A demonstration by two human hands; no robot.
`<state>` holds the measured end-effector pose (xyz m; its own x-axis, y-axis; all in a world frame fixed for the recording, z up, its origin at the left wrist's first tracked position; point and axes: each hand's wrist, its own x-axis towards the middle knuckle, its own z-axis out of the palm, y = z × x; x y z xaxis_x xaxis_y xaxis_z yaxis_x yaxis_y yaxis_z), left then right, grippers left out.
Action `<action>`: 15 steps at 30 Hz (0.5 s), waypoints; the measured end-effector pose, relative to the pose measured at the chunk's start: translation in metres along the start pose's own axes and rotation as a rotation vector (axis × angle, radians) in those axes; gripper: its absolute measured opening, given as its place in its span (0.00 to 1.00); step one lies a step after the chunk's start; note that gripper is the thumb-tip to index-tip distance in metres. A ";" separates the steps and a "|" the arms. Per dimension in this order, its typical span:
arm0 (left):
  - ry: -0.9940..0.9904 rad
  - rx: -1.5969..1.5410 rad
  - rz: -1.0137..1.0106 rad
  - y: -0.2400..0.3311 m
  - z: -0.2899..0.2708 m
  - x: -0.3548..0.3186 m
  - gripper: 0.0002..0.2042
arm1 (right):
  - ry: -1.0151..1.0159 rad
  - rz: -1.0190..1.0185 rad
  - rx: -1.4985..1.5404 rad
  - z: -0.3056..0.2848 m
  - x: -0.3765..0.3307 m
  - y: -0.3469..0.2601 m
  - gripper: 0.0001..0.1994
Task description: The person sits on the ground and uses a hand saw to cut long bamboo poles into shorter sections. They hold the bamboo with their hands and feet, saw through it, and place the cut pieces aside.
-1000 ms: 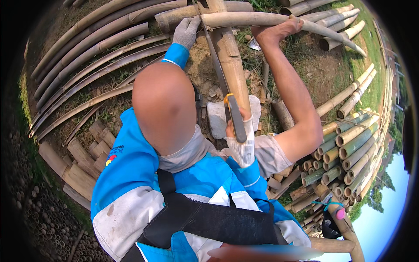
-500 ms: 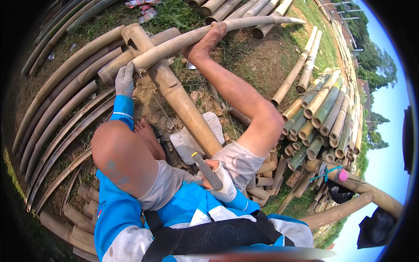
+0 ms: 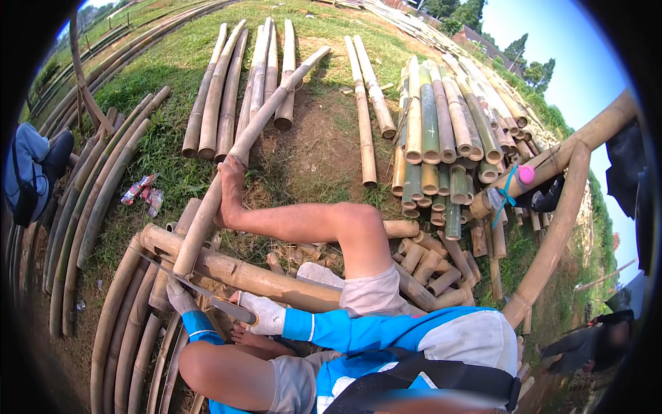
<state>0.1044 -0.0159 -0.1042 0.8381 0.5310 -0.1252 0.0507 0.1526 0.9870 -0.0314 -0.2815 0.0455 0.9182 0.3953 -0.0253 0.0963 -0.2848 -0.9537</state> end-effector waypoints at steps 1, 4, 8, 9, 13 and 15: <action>-0.004 0.051 -0.027 0.002 -0.001 0.003 0.25 | -0.043 0.085 -0.048 -0.015 -0.026 -0.009 0.28; 0.029 0.070 -0.019 0.005 0.000 0.000 0.28 | -0.057 0.213 -0.115 -0.063 -0.127 -0.035 0.26; 0.062 0.014 0.013 0.006 0.006 -0.008 0.29 | -0.045 0.221 0.139 -0.084 -0.186 -0.041 0.22; 0.068 -0.009 0.046 0.004 0.007 -0.009 0.30 | -0.073 0.223 0.131 -0.077 -0.177 -0.039 0.22; 0.045 0.017 -0.021 -0.007 0.004 0.001 0.30 | -0.046 0.007 -0.081 -0.030 -0.045 -0.009 0.30; -0.021 -0.098 -0.058 -0.011 0.000 0.007 0.30 | -0.027 0.038 -0.029 0.004 0.016 0.000 0.31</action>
<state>0.1100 -0.0137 -0.1162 0.8464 0.5016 -0.1788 0.0469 0.2643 0.9633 -0.0184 -0.2721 0.0436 0.9105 0.4075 -0.0700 0.0730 -0.3249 -0.9429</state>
